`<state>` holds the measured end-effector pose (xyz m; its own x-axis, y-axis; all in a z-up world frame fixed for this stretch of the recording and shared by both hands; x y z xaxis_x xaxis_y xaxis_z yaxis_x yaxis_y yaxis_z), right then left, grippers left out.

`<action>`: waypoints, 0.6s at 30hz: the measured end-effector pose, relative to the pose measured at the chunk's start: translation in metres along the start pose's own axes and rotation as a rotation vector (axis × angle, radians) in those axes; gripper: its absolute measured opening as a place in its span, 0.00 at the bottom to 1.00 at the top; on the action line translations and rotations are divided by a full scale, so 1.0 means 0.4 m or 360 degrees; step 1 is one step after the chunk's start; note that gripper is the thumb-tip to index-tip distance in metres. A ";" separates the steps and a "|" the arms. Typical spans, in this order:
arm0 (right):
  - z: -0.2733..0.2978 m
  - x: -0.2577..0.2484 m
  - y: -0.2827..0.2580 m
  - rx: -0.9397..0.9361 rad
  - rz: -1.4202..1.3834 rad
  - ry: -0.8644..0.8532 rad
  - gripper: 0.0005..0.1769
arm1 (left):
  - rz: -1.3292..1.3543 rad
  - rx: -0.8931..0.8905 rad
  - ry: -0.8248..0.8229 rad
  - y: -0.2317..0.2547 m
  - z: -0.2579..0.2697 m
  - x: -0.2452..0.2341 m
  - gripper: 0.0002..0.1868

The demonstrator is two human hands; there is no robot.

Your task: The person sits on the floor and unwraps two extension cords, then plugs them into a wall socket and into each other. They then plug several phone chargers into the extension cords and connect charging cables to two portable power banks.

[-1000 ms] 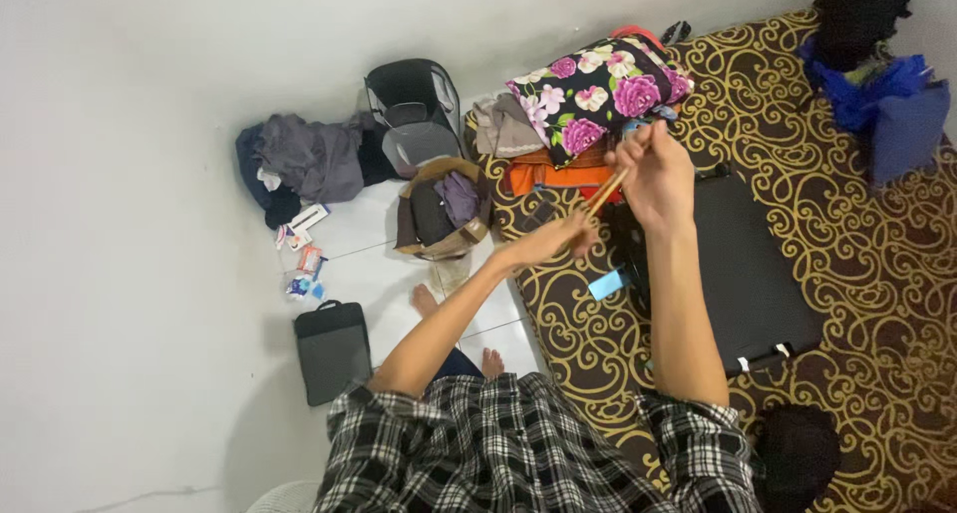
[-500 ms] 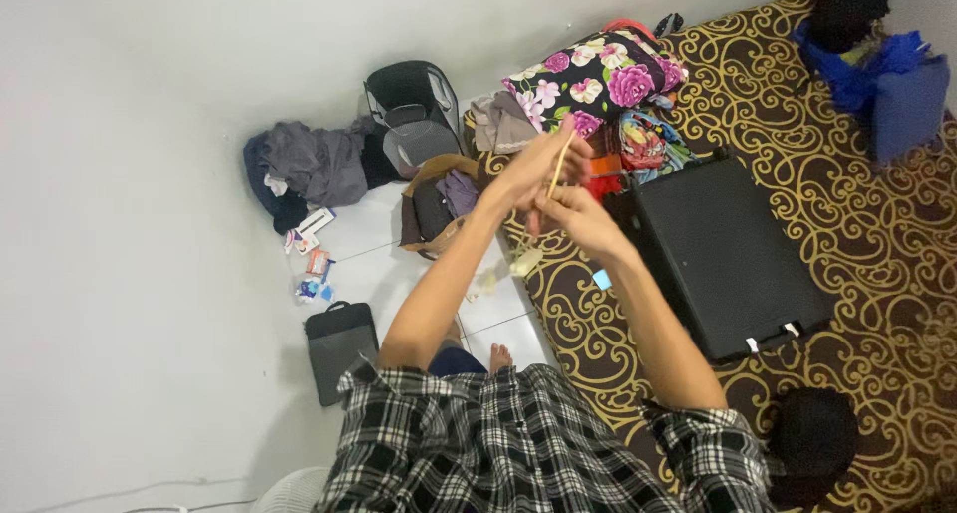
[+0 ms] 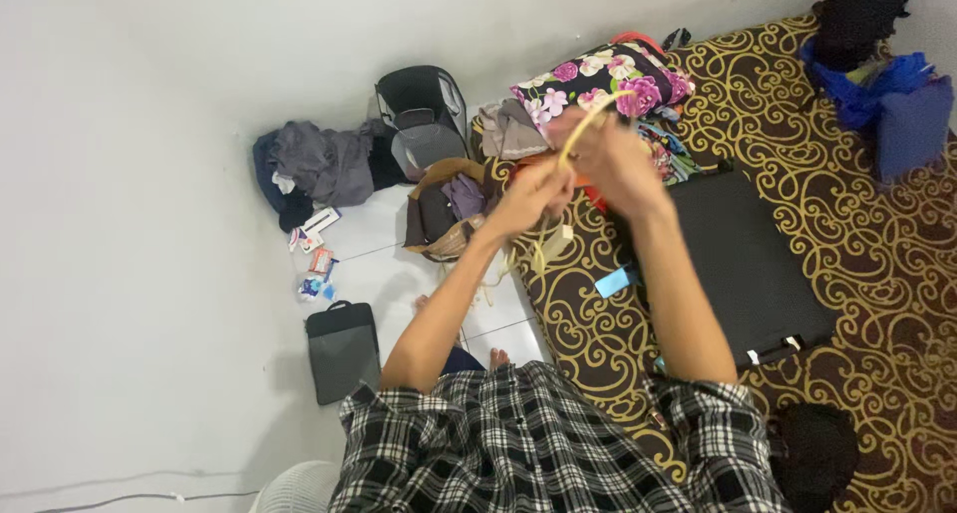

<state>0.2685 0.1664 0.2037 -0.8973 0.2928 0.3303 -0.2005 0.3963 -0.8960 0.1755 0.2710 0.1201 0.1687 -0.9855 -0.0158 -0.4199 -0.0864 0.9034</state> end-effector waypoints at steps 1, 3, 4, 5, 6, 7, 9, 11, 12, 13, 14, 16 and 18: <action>0.014 0.029 0.037 -0.0046 0.0415 -0.0141 0.20 | -0.0116 0.0138 0.0057 0.044 -0.023 -0.010 0.17; 0.067 0.073 0.103 -0.0044 0.0801 -0.0478 0.15 | -0.0444 0.0295 0.0176 0.125 -0.061 -0.033 0.18; 0.105 0.090 0.130 0.0012 0.0776 -0.0673 0.15 | -0.0656 0.0317 0.0234 0.159 -0.081 -0.046 0.18; 0.107 0.091 0.142 0.0012 0.0784 -0.0604 0.15 | -0.0868 0.0338 0.0293 0.182 -0.091 -0.053 0.19; 0.104 0.093 0.154 0.0013 0.0790 -0.0535 0.16 | -0.0718 0.0287 0.0188 0.186 -0.096 -0.055 0.19; 0.101 0.087 0.158 0.0014 0.0797 -0.0466 0.18 | -0.0569 0.0236 0.0084 0.181 -0.100 -0.059 0.20; 0.091 0.030 0.132 0.0009 0.0655 0.0011 0.19 | -0.0423 0.0098 -0.0092 0.131 -0.100 -0.053 0.27; 0.056 -0.015 0.092 -0.0166 0.0236 0.0165 0.20 | -0.0429 -0.0067 -0.0242 0.039 -0.100 -0.037 0.33; 0.034 -0.035 0.062 -0.0339 -0.0107 0.0084 0.22 | -0.0316 -0.0132 -0.0398 -0.012 -0.085 -0.030 0.32; 0.017 -0.064 0.047 -0.0339 -0.0116 0.0161 0.23 | -0.0203 -0.0201 -0.0552 -0.067 -0.061 -0.018 0.32; 0.005 -0.098 0.030 -0.0341 -0.0121 0.0241 0.24 | -0.0157 -0.0182 -0.0502 -0.116 -0.043 -0.014 0.27; -0.013 -0.164 -0.020 -0.0551 -0.0370 0.0207 0.18 | -0.0093 -0.0192 -0.0345 -0.193 -0.009 -0.020 0.25; -0.022 -0.245 -0.067 -0.0640 -0.0474 0.0231 0.20 | -0.0044 -0.0242 -0.0131 -0.233 0.036 -0.044 0.22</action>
<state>0.3652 0.1349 0.1980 -0.7549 0.2231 0.6168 -0.2459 0.7755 -0.5815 0.1987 0.2943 0.0301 0.1019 -0.9922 -0.0712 -0.2752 -0.0969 0.9565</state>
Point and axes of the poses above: each hand's wrist, its own z-axis away from the middle knuckle, its own x-axis out of the palm, y = z × x, the point moved 4 cm from there along -z, towards the middle knuckle, and after that the axes turned 3 degrees about -x, right-handed, at the moved point
